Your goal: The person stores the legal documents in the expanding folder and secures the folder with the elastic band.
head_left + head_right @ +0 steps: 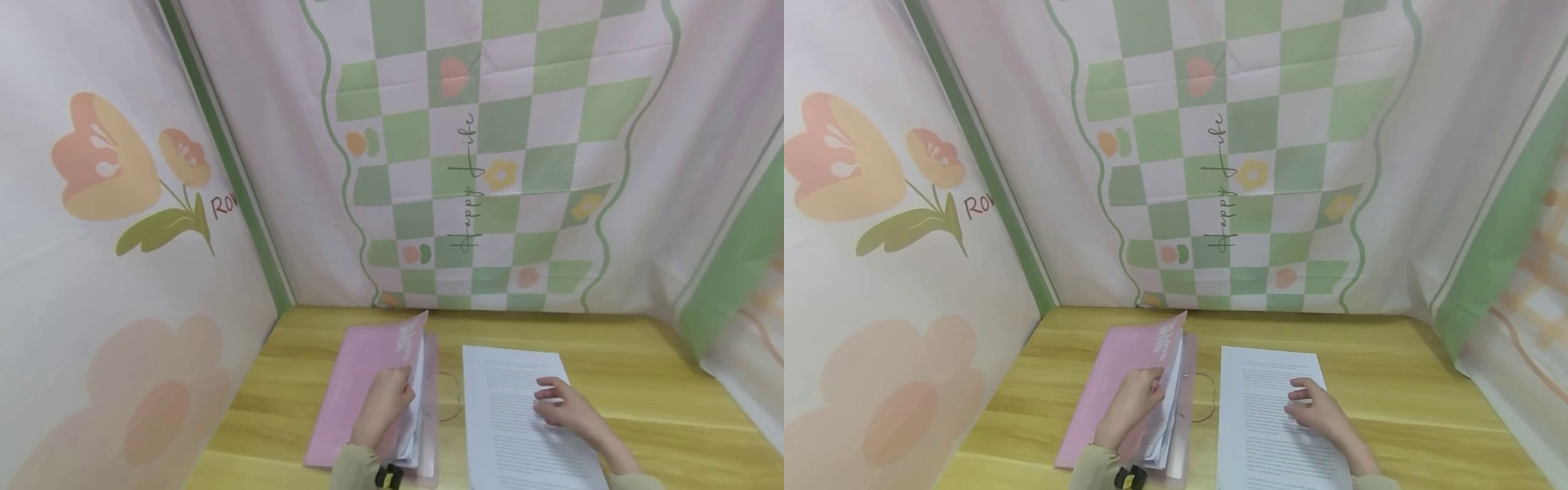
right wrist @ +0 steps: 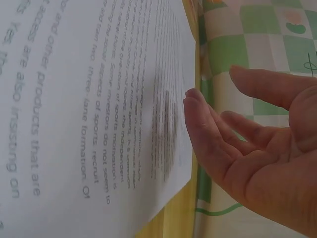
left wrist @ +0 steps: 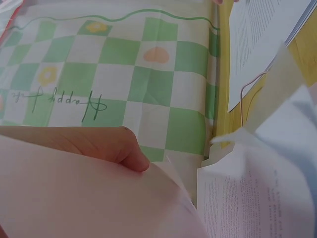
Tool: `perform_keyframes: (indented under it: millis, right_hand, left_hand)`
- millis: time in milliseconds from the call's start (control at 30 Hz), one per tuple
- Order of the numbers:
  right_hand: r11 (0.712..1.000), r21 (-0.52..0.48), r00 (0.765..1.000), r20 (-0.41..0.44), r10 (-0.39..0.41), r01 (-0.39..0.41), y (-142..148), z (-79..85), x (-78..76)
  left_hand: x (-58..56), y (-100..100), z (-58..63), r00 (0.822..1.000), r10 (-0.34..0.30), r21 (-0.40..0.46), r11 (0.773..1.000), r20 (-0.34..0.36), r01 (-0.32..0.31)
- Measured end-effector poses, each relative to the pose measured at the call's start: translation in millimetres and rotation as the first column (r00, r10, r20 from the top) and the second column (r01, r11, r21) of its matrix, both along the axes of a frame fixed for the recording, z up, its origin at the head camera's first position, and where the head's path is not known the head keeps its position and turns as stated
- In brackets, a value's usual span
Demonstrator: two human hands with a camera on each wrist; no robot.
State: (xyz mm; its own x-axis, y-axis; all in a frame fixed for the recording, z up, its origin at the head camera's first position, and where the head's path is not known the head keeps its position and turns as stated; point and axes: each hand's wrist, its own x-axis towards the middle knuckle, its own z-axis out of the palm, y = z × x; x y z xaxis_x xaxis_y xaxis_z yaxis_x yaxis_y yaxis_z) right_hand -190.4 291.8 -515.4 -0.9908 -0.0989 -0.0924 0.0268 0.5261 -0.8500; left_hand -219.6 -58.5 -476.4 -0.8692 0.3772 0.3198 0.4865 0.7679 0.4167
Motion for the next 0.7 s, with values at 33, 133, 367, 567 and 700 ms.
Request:
perform_keyframes:
  millis: [33, 133, 367, 567, 700]
  right_hand:
    - [1.000, 0.009, 1.000, 0.004, -0.011, 0.011, 2, 0.2, 0.2]
    - [0.999, 0.037, 1.000, -0.008, -0.013, 0.013, 8, 0.1, 1.1]
    - [0.991, 0.128, 0.999, -0.026, -0.043, 0.046, 22, -0.1, 5.4]
    - [0.968, 0.234, 0.996, -0.043, -0.081, 0.089, 32, -0.2, 9.2]
    - [0.955, 0.276, 0.993, -0.072, -0.089, 0.105, 36, -2.2, 10.9]
  left_hand:
    - [0.0, 0, -0.1, 1.000, 0.001, -0.001, 1.000, 0.001, -0.001]
    - [-0.3, -1, -0.6, 1.000, 0.002, -0.003, 1.000, 0.000, -0.002]
    - [-0.4, 0, 0.0, 1.000, 0.003, -0.008, 1.000, -0.011, -0.003]
    - [0.0, 0, 0.2, 1.000, 0.001, -0.009, 1.000, -0.016, -0.001]
    - [-0.2, 0, 0.3, 1.000, -0.001, -0.008, 1.000, -0.020, 0.000]
